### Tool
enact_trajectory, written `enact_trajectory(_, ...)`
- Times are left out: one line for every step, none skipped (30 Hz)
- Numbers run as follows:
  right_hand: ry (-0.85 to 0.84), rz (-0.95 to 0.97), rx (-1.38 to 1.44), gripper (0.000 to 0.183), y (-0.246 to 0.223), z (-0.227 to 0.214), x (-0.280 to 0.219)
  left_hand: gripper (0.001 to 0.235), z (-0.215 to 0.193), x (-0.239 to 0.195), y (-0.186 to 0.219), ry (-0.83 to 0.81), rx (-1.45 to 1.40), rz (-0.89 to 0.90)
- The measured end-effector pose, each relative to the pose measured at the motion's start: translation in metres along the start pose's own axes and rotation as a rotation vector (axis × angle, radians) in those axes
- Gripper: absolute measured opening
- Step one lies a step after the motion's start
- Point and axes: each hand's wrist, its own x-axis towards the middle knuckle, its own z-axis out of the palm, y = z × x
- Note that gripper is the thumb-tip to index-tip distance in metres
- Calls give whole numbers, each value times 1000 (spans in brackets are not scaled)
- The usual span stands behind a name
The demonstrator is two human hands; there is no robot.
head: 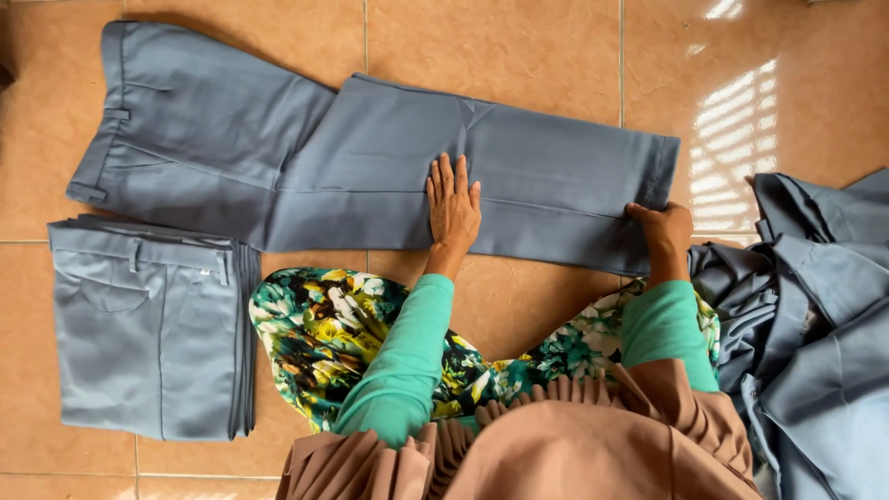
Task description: The person sits on a tiled floor and folds multiple pairs of gray trousers by hand. They lay each pair flat, fold the legs together, fold the garment in half lengthwise, then fold it into a compact rectangle, and place the finished piece onto a growing stack.
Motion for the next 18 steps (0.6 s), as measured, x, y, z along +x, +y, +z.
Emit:
enact_trajectory(-41, -63, 83, 65, -7, -8, -9, 57, 2, -2, -1, -22, 7, 0)
enact_trajectory(-81, -127, 167, 54, -14, -16, -17, 58, 4, -4, -2, -43, 15, 0)
enact_trajectory(-79, -131, 169, 54, -26, -28, -32, 58, 4, -4, 2, -38, 15, 1)
enact_trajectory(-137, -76, 536, 53, -37, -41, -46, 58, 4, -5, 5, -39, 2, 1)
enact_trajectory(-198, -16, 902, 55, -48, -53, -61, 58, 4, -6, 8, -42, -11, 0)
enact_trajectory(-197, -19, 903, 55, -65, -84, -80, 58, 6, -7, 16, -39, -10, 1)
enact_trajectory(-249, 53, 1067, 43, -81, -115, -98, 58, 7, -9, 25, -48, -27, 24)
enact_trajectory(-301, 128, 1231, 32, -96, -146, -116, 59, 9, -10, 34, -58, -43, 46)
enact_trajectory(-295, 128, 1233, 32, -97, -163, -126, 59, 13, -14, 48, -58, -46, 51)
enact_trajectory(-286, -6, 1334, 36, -99, -180, -135, 58, 17, -17, 61, -46, -77, 74)
enact_trajectory(-276, -143, 1428, 41, -99, -199, -145, 57, 23, -22, 77, -36, -113, 96)
enact_trajectory(-267, -142, 1426, 41, -105, -211, -155, 57, 28, -24, 92, -39, -119, 101)
enact_trajectory(-271, -166, 1497, 45, -112, -222, -164, 57, 34, -27, 107, -75, -174, 126)
enact_trajectory(-275, -190, 1569, 49, -118, -233, -173, 58, 40, -29, 122, -111, -229, 151)
enact_trajectory(-270, -191, 1566, 49, -124, -236, -175, 58, 48, -31, 134, -112, -234, 153)
enact_trajectory(-267, -211, 1594, 51, -130, -239, -177, 59, 56, -32, 147, -199, -292, 175)
enact_trajectory(-264, -232, 1623, 54, -135, -241, -180, 60, 64, -34, 159, -285, -349, 198)
enact_trajectory(-258, -232, 1620, 54, -143, -237, -179, 60, 64, -30, 167, -287, -354, 201)
